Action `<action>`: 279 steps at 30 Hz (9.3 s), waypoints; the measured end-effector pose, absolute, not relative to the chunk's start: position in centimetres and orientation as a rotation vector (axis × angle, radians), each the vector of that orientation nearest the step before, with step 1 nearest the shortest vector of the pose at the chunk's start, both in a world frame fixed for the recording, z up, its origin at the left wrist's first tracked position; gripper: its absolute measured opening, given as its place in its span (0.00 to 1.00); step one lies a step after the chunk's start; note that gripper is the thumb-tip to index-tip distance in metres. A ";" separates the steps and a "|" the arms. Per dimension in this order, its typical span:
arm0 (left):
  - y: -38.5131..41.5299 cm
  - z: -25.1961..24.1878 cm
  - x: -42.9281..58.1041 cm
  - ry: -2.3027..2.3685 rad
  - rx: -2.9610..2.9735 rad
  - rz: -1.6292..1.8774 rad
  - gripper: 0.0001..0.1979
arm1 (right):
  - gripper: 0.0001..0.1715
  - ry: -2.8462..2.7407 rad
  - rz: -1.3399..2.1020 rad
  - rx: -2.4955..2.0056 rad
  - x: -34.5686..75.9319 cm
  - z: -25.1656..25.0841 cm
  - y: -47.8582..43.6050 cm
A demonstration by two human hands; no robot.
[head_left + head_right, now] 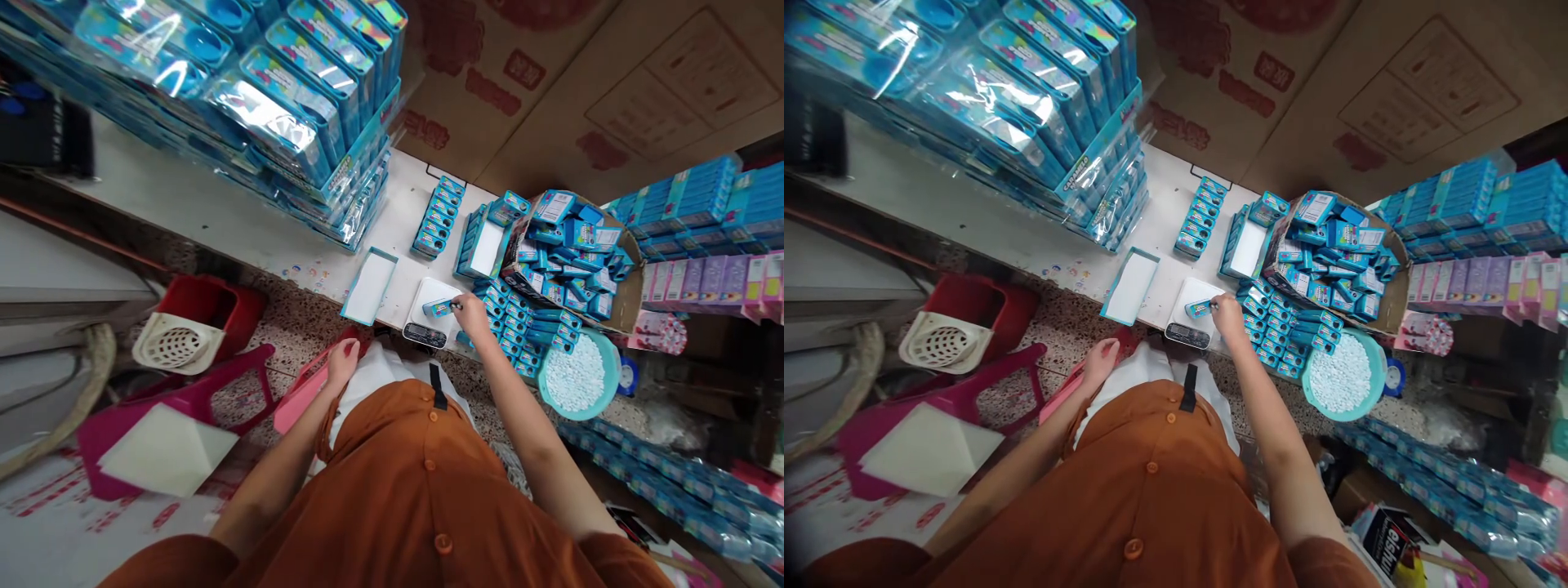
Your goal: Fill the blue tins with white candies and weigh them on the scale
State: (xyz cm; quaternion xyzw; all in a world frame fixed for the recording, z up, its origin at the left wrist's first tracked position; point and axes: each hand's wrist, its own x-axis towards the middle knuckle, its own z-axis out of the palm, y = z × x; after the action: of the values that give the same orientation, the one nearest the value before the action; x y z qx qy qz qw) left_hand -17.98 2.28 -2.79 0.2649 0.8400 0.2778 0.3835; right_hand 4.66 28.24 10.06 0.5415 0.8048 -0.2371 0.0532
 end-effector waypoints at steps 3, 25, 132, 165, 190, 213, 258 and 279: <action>2.3 -3.1 -18.2 2.143 0.673 0.724 0.17 | 0.17 2.456 -0.745 1.681 4.6 10.1 28.0; 3.6 -2.9 -19.2 2.083 0.786 0.649 0.18 | 0.19 2.231 -0.893 2.467 14.4 10.9 21.0; 26.1 8.2 20.1 1.386 2.441 0.556 0.15 | 0.31 2.068 -0.384 2.753 46.9 8.1 19.9; 20.1 15.6 27.6 1.263 1.961 0.891 0.16 | 0.18 0.229 -3.133 2.961 49.6 12.2 22.4; 21.1 7.6 -4.1 2.042 1.721 0.552 0.19 | 0.25 1.840 -0.570 3.291 46.3 7.0 15.0; 15.0 6.3 -10.7 1.991 1.804 0.621 0.34 | 0.25 1.592 -0.469 3.300 41.0 7.1 13.9; 2.0 7.7 -2.8 2.212 1.571 0.464 0.25 | 0.15 2.059 -0.765 2.679 50.9 6.4 20.1; 5.9 7.2 -5.4 2.206 1.372 0.647 0.22 | 0.11 2.618 -1.578 2.189 23.7 13.5 24.8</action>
State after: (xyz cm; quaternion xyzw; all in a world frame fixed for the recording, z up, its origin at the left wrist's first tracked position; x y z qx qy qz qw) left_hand -5.38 5.85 7.17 0.4987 0.8019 0.2351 0.2303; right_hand 23.73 24.84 13.49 0.5546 0.6634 -0.3998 -0.3042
